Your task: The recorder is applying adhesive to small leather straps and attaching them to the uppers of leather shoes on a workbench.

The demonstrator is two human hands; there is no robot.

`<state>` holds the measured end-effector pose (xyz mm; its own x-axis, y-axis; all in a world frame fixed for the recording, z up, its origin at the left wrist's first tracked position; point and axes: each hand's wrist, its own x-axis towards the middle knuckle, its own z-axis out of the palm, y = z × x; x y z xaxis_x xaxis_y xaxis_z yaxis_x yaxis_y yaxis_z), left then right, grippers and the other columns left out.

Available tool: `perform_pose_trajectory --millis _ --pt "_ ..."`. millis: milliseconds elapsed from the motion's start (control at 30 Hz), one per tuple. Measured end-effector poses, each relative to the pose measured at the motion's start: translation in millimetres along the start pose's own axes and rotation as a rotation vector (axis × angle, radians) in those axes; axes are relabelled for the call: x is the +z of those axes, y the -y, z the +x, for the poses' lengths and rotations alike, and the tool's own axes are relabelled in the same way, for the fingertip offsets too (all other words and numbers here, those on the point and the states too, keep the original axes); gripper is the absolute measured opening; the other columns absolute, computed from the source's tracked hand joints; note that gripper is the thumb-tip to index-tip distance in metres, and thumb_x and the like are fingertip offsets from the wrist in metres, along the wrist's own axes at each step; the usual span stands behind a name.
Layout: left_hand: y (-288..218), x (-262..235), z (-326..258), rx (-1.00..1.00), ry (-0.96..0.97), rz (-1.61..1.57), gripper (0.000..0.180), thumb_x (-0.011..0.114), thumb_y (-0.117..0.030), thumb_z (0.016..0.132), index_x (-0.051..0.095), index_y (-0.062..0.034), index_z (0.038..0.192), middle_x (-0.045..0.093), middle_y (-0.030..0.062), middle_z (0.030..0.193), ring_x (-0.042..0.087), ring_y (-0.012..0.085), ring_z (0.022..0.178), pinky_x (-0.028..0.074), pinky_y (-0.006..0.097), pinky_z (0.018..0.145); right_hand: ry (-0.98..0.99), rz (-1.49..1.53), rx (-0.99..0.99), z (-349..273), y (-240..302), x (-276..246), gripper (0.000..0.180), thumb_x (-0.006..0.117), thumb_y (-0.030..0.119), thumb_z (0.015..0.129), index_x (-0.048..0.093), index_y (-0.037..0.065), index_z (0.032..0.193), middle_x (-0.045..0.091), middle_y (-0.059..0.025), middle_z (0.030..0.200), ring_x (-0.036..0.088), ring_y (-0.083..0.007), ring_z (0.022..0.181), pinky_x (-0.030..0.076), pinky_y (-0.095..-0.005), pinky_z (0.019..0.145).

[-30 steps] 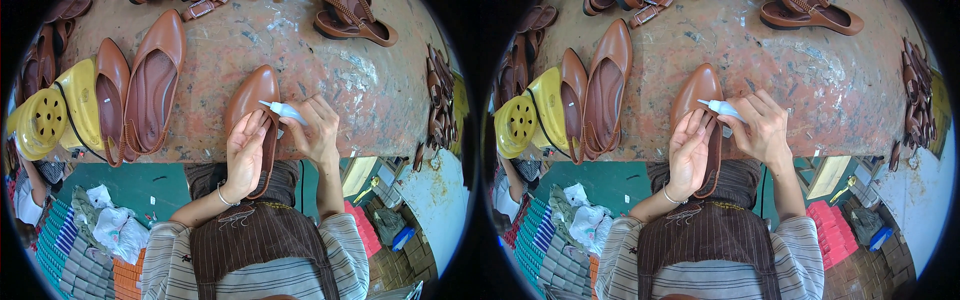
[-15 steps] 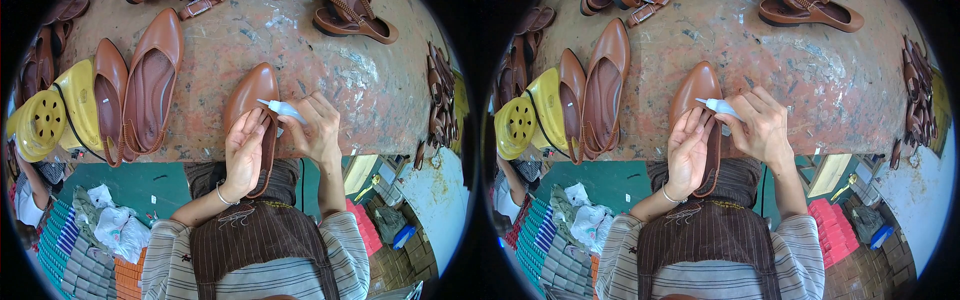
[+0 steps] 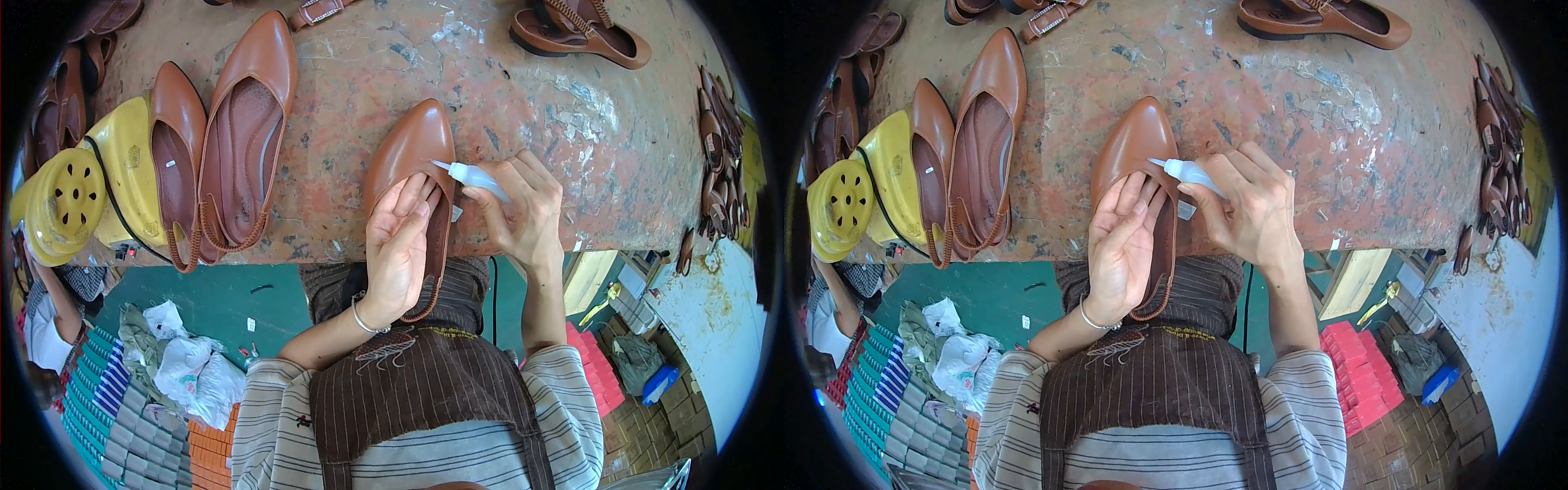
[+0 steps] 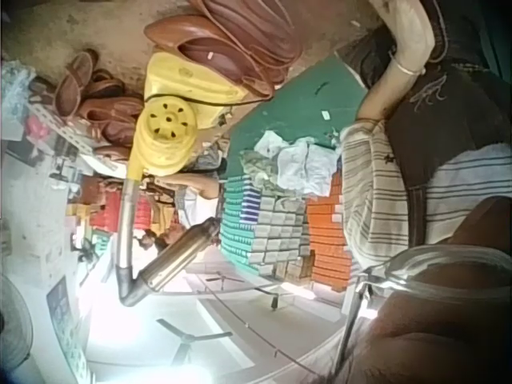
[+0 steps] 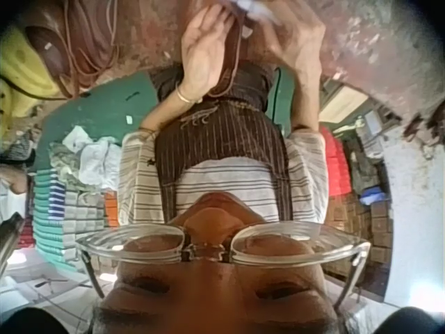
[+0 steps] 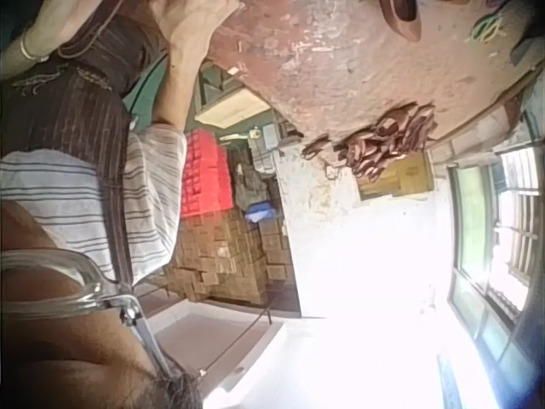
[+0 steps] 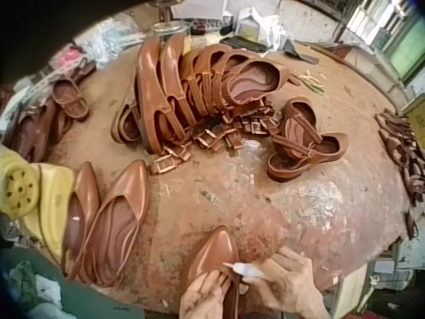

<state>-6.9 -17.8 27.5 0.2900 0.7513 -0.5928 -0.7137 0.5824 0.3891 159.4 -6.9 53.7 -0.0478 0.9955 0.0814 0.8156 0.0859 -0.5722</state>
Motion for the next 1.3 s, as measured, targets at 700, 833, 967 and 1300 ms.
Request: perform_pose_trajectory --millis 700,833,967,1300 --pt "2.3 -9.1 0.3 0.026 0.049 -0.024 0.043 0.047 0.002 0.094 0.035 0.0071 0.135 0.038 0.0211 0.143 0.038 0.0287 0.133 0.027 0.042 0.115 -0.114 0.275 0.124 -3.7 -16.1 -3.2 0.018 0.073 0.010 0.075 0.068 0.003 0.091 0.066 -0.0092 0.084 0.060 -0.0212 0.075 0.048 -0.0324 0.068" --pt "0.6 -0.5 3.5 -0.005 0.015 -0.050 0.042 0.049 0.004 0.091 0.040 0.0071 0.131 0.044 0.0192 0.137 0.040 0.0284 0.131 0.026 0.045 0.115 -0.453 0.565 0.346 -25.7 -64.2 8.5 0.021 0.060 0.010 0.091 0.056 -0.003 0.108 0.065 -0.0092 0.108 0.059 -0.0158 0.096 0.046 -0.0304 0.085" --pt "-2.3 -0.7 5.3 -0.033 0.031 -0.073 0.041 0.050 0.004 0.090 0.040 0.0071 0.130 0.045 0.0189 0.135 0.040 0.0276 0.131 0.026 0.043 0.115 -0.572 0.369 0.333 -21.2 -85.5 14.2 0.023 0.053 0.004 0.094 0.048 -0.002 0.116 0.062 -0.0149 0.118 0.050 -0.0243 0.122 0.040 -0.0358 0.100" --pt "2.1 -7.8 1.9 -0.022 -0.024 -0.079 0.036 0.050 0.004 0.090 0.043 0.0059 0.126 0.048 0.0183 0.132 0.043 0.0276 0.128 0.029 0.041 0.115 -0.546 -0.005 0.099 0.9 -8.2 11.9 0.027 0.067 -0.002 0.078 0.063 0.000 0.105 0.063 -0.0157 0.104 0.061 -0.0307 0.099 0.046 -0.0380 0.088"
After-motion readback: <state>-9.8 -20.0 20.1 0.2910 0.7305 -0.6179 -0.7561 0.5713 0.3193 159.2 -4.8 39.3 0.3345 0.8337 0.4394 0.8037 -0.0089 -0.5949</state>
